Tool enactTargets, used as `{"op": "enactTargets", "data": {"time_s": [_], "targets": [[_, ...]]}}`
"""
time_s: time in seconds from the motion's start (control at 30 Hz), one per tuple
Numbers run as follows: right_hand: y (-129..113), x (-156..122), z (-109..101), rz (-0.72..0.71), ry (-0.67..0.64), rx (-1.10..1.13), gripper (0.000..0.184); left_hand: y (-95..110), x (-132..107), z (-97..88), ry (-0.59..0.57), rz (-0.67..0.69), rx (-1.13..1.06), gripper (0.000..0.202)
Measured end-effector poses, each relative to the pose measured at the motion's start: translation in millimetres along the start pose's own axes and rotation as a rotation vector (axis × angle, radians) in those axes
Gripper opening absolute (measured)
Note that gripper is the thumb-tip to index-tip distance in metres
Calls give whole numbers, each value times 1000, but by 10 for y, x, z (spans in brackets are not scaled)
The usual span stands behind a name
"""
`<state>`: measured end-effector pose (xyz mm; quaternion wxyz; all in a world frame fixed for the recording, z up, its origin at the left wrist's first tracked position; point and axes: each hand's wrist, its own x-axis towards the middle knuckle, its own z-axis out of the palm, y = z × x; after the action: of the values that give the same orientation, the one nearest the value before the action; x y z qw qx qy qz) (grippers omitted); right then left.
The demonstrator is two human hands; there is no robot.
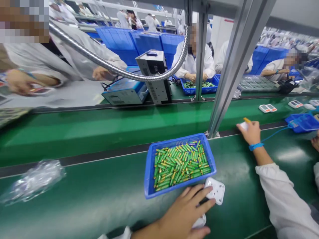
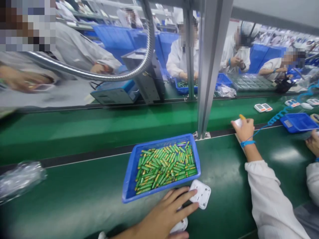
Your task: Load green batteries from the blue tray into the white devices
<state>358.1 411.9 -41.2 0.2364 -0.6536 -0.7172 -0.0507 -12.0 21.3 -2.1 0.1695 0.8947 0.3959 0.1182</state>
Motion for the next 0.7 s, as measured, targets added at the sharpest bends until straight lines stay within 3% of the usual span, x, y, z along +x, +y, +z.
{"op": "enactTargets", "data": {"time_s": [0.17,0.3,0.43,0.57,0.7], "targets": [[-555,-996,-299,-58,-147,7,70,44,27,23,29,-22,-45,93],[-881,-1554,-595,-29,-161,-42,67,51,57,20,79,13,-59,89],[-1007,-1887,-819,41,-197,2,63,99,66,57,116,-5,-64,75],[-931,-2148,-971,0,-269,163,51,201,66,135,220,-59,-100,60],[-965,-2243,-1150,-107,-124,296,38,251,62,189,321,-22,-152,59]]}}
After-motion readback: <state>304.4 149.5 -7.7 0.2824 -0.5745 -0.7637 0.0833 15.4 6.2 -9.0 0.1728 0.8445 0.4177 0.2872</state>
